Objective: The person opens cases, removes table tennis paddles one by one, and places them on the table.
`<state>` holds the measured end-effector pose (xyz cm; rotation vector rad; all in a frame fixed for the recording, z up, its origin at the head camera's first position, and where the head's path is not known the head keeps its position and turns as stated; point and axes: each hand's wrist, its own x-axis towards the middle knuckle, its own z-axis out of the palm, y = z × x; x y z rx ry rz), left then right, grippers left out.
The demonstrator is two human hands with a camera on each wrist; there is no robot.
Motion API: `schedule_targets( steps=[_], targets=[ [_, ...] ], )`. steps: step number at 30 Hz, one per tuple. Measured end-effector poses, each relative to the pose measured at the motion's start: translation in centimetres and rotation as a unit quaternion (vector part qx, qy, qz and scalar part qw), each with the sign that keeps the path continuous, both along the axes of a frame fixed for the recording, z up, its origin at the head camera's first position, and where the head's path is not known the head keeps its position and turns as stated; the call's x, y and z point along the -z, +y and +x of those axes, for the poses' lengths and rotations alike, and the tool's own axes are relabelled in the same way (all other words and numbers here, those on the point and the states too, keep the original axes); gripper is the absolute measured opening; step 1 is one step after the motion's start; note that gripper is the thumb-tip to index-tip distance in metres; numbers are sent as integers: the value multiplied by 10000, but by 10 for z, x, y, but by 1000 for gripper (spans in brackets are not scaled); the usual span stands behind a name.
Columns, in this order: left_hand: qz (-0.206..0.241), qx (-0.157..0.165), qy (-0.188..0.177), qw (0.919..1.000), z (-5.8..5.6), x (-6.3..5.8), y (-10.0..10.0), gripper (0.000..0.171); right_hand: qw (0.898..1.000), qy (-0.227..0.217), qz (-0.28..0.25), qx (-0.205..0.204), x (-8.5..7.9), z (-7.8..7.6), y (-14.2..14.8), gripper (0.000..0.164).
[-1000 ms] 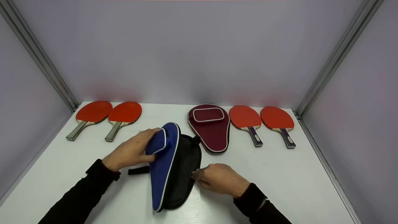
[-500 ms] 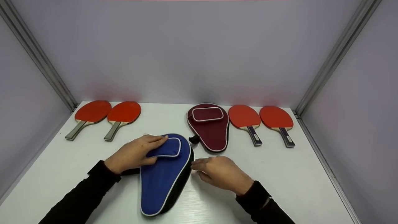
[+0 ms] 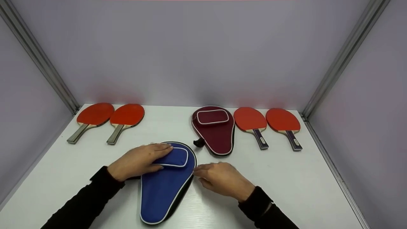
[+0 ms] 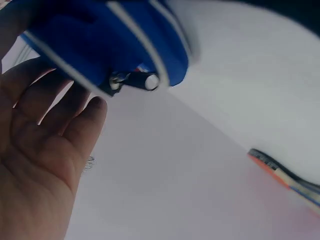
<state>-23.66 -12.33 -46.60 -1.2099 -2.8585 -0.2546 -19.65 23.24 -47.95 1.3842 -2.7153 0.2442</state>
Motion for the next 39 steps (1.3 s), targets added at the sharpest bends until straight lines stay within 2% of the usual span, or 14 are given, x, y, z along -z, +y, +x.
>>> schedule_targets(
  steps=[5,8,11,15,19,22,29,34,39],
  targets=[
    [-430,182,350,9983,20,-19,11,70,9999,-101,72,44,-1,-1,2,36],
    [-859,369,444,9946,40,-33,23,69,9999,-70,71,44,-1,-2,2,36],
    [-1276,609,636,9879,66,-40,35,68,10000,20,36,37,-1,-2,3,36],
    [-1892,718,841,9757,95,-39,49,63,9999,114,-55,39,-3,-1,3,34],
    [-2558,551,712,9625,109,-30,60,70,9998,169,-119,69,-3,-1,5,33],
    [-2803,437,613,9570,111,-23,65,85,9997,157,-129,96,-4,-2,6,32],
    [-2855,242,232,9578,103,-14,64,114,9998,110,-141,94,-4,-3,7,32],
    [-2763,-39,-105,9610,88,-13,60,107,9998,153,-126,76,-4,-3,8,32],
    [-2492,-328,-200,9677,69,-12,52,92,9997,143,-146,108,-4,-4,8,32]
  ],
)
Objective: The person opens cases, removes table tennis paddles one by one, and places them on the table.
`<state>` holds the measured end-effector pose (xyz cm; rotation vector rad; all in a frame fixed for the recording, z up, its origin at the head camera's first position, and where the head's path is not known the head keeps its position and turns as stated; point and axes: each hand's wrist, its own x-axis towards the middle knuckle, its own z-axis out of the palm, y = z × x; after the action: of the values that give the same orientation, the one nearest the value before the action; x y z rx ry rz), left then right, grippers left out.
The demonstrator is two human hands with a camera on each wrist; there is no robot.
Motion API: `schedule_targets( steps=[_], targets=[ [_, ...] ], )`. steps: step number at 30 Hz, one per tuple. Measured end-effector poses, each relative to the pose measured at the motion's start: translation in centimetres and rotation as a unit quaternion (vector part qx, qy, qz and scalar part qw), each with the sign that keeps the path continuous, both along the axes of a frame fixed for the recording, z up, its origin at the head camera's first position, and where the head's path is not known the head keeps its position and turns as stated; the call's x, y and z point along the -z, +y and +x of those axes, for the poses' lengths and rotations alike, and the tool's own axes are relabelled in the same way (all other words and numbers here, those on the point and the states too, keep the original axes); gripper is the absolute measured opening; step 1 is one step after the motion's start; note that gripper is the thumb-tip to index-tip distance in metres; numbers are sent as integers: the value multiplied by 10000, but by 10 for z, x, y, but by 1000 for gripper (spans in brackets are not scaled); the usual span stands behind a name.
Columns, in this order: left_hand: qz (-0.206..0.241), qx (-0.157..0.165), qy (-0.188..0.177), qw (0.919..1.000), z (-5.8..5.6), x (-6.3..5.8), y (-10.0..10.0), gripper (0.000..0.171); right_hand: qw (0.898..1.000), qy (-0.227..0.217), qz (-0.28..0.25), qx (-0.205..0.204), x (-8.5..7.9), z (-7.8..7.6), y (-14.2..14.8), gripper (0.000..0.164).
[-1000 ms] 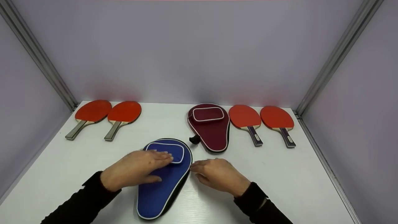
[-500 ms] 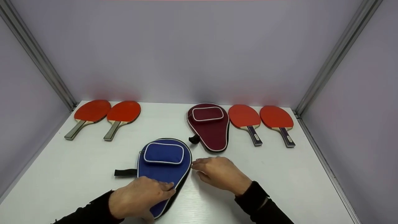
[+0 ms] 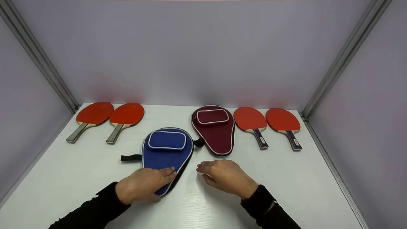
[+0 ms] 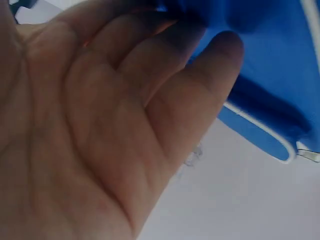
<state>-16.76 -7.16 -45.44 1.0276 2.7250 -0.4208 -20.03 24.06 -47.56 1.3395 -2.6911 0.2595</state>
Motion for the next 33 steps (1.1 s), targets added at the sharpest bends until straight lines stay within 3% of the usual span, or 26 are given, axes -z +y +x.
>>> schedule_targets(
  steps=[2,5,9,12,14,17,20,24,30,33],
  targets=[
    [162,-79,8,9998,-9,4,-4,87,10000,-18,2,7,0,0,0,32],
    [492,-75,57,9987,-30,21,-13,81,10000,-20,28,8,0,-1,0,32],
    [1067,-1,70,9943,-72,74,-29,80,9999,-42,86,30,0,-1,1,32],
    [1285,2,225,9915,-93,95,-37,77,9999,-61,117,53,0,-2,1,33],
    [1375,33,444,9895,-97,93,-39,73,9999,-52,118,70,0,-2,2,34],
    [1557,76,732,9851,-94,75,-40,65,9999,-16,113,77,0,-2,3,34],
    [1798,-29,647,9816,-87,54,-40,58,9999,-28,106,116,-1,-2,5,34],
    [1920,-260,410,9802,-83,38,-43,53,9997,-15,78,232,-5,-3,8,32],
    [1958,-422,442,9787,-96,36,-49,52,9979,48,-143,629,-21,-16,18,33],
    [2147,-600,142,9747,-105,31,-53,52,9950,-53,-254,964,-30,-28,22,36]
  ],
)
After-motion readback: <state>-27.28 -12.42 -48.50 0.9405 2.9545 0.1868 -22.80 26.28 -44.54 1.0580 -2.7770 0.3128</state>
